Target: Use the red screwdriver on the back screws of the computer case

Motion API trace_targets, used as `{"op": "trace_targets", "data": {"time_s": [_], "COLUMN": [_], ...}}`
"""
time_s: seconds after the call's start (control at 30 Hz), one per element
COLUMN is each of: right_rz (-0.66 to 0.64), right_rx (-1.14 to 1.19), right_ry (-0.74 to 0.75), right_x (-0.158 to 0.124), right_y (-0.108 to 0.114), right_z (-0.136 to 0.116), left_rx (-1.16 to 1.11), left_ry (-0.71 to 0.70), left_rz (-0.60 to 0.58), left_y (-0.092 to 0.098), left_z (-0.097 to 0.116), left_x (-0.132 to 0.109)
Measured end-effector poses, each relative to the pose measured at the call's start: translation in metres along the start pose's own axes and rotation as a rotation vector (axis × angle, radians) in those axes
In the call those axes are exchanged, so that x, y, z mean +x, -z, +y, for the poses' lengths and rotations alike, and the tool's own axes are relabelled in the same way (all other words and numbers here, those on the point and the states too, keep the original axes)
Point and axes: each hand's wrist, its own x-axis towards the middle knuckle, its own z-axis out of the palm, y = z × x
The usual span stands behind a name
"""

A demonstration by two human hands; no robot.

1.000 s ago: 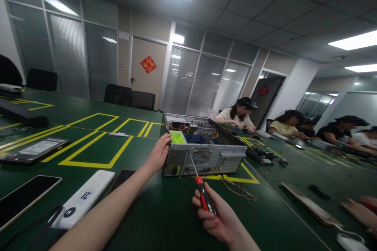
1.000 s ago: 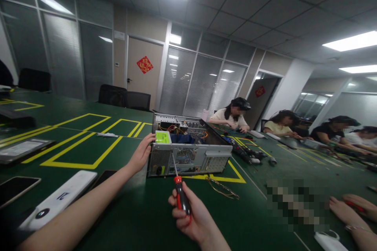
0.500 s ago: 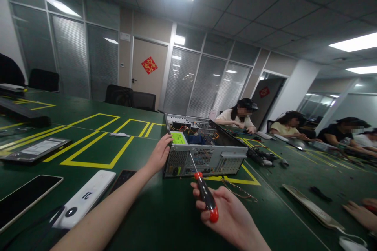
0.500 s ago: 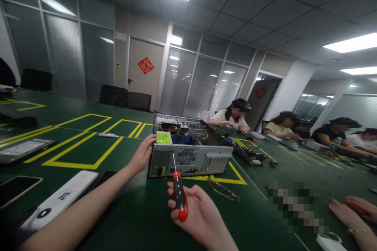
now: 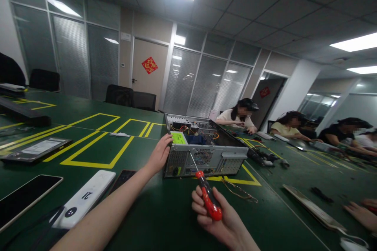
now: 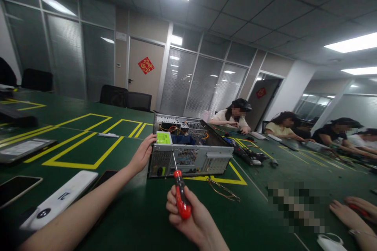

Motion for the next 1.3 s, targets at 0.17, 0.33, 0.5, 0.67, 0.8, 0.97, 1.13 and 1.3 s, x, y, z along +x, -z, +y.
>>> {"op": "trace_targets", "data": {"time_s": [0.17,0.33,0.5,0.67,0.8,0.97,1.13,1.3], "right_rz": [0.027,-0.083,-0.141,-0.099,-0.075,0.102,-0.054,-0.164], "right_rx": [0.033,-0.027,-0.160,-0.191,-0.101,-0.123,-0.134,-0.211], "right_ry": [-0.070,-0.060,-0.081,0.025,0.058,0.001,-0.027,-0.104], "right_x": [0.000,-0.004,-0.007,-0.005,-0.002,-0.001,-0.005,-0.007], "right_y": [0.003,-0.004,-0.006,0.005,0.011,0.011,0.004,-0.002], "right_z": [0.001,0.001,0.002,0.003,0.005,0.007,0.002,-0.001], "left_rx": [0.002,0.007,0.016,0.010,0.008,0.012,0.020,0.031], "left_ry": [-0.004,-0.006,-0.007,-0.010,-0.017,-0.017,-0.006,-0.013], "left_rz": [-0.004,-0.002,-0.005,-0.003,0.000,0.003,-0.004,-0.003], "left_y": [0.000,0.000,0.001,0.000,0.000,0.000,0.001,0.001], "left_z": [-0.001,-0.001,-0.002,-0.003,-0.003,-0.003,-0.002,-0.003], "left_x": [-0.001,-0.001,-0.001,-0.001,-0.001,-0.001,-0.001,-0.001]}}
